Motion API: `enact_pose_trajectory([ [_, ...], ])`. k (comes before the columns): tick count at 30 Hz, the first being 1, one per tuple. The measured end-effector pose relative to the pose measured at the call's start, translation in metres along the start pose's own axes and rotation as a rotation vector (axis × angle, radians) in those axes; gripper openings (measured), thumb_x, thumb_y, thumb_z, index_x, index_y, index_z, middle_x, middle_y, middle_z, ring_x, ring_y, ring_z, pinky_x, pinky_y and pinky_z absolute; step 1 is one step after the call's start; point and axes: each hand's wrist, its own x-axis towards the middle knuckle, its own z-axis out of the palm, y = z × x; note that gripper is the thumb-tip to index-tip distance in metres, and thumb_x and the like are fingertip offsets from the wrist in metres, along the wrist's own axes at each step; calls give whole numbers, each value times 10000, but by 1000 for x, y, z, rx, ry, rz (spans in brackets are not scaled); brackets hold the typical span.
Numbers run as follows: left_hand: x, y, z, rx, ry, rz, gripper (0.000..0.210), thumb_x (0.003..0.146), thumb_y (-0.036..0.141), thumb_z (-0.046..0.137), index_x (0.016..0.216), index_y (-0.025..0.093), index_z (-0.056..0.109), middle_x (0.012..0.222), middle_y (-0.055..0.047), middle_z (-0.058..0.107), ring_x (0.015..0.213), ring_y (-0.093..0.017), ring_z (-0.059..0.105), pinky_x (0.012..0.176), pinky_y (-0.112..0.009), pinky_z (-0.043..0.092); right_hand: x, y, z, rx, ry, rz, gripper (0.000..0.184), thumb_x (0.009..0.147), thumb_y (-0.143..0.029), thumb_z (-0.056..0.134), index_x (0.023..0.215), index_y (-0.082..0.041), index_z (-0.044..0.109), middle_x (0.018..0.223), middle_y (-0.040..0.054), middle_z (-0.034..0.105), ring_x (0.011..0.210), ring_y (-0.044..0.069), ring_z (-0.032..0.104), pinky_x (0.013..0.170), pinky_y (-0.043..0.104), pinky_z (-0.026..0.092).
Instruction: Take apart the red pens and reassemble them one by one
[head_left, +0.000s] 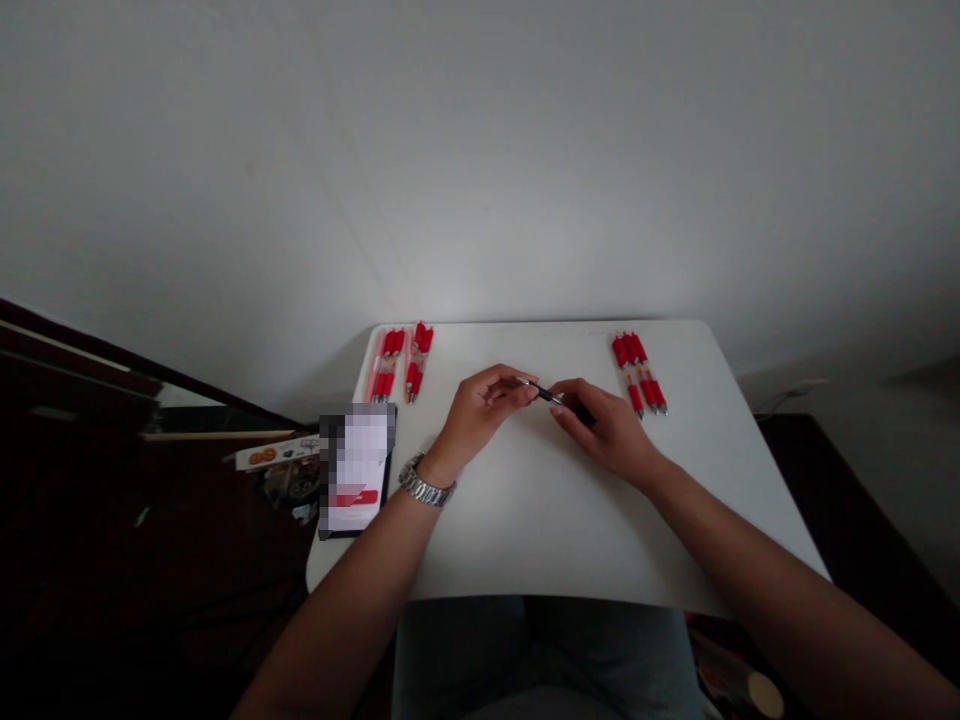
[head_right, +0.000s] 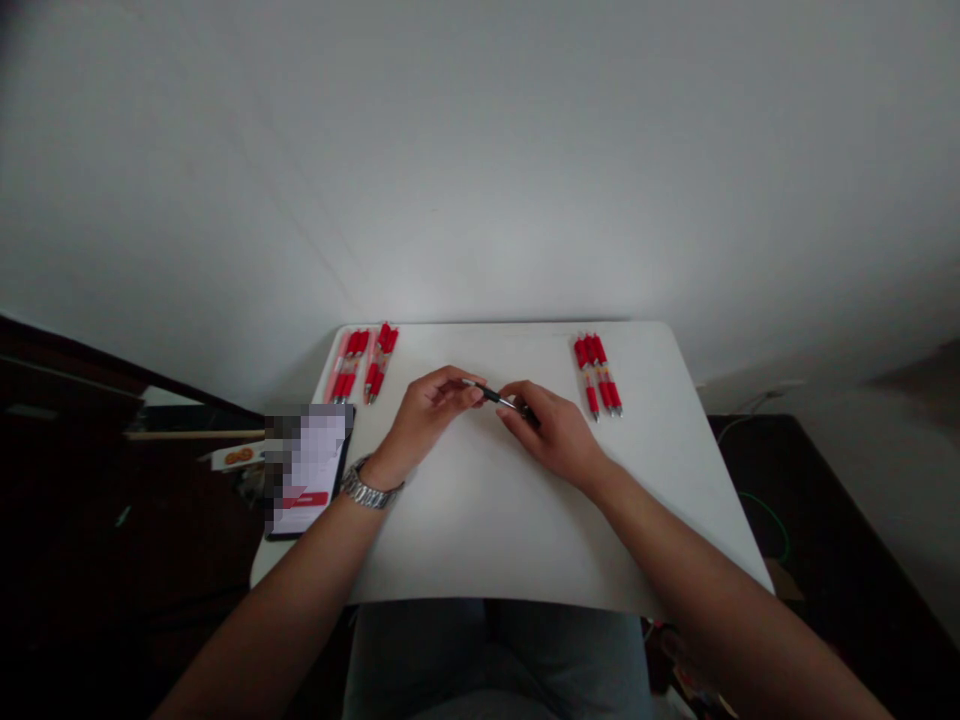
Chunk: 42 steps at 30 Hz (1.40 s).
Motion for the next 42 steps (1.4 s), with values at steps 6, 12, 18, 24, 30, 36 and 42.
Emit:
enact_pose_trajectory([
  [6, -3, 1, 6, 135, -114, 39, 271, 925, 417, 685, 1040, 172, 692, 936, -53, 721, 865, -146, 670, 810, -273, 525, 1, -6, -1, 211, -125, 44, 296, 1050, -430, 441, 1014, -192, 613, 823, 26, 638, 718, 141, 576, 689, 277, 425],
  [12, -10, 12, 5, 474, -158, 169, 273, 1037, 417, 471, 894, 193, 533, 791, 9, 552, 722, -125, 516, 690, -272, 416, -2, -10, -2, 750, -387, 332, 452, 1035, -566, 412, 951, -175, 622, 586, -84, 318, 472, 79, 283, 436, 225, 257],
  [18, -12, 18, 1, 575, -276, 317, 329, 1074, 349, 351, 820, 196, 491, 802, -6, 516, 754, -140, 497, 737, -301, 400, -2, -14, -10, 1060, -575, 446, 434, 1030, -533, 451, 994, -145, 643, 572, -107, 262, 415, 53, 179, 362, 208, 150],
  [24, -10, 16, 0, 661, -288, 284, 320, 1069, 358, 368, 808, 203, 468, 770, 2, 499, 724, -143, 478, 701, -298, 381, 0, -11, -11, 1054, -620, 497, 435, 1026, -546, 456, 909, -156, 608, 555, -112, 260, 409, 46, 168, 355, 199, 137],
  [30, -6, 12, 1, 653, -280, 182, 360, 1073, 391, 353, 772, 205, 417, 738, 19, 468, 690, -133, 447, 668, -292, 352, 1, -10, -5, 769, -493, 395, 470, 1025, -599, 415, 851, -183, 547, 589, -87, 312, 477, 66, 250, 423, 216, 209],
  [36, -5, 9, 1, 627, -260, 123, 393, 1068, 440, 352, 757, 207, 405, 717, 23, 458, 676, -134, 442, 663, -297, 343, 0, -8, -4, 357, -332, 170, 442, 1055, -537, 371, 847, -197, 563, 682, -27, 489, 614, 112, 449, 587, 252, 358],
  [42, -4, 6, 3, 626, -237, 90, 409, 1066, 467, 343, 751, 210, 387, 702, 28, 435, 663, -136, 424, 652, -302, 325, 0, -5, 1, 11, -220, 63, 374, 1058, -490, 374, 887, -220, 569, 714, 13, 624, 613, 155, 553, 605, 278, 363],
])
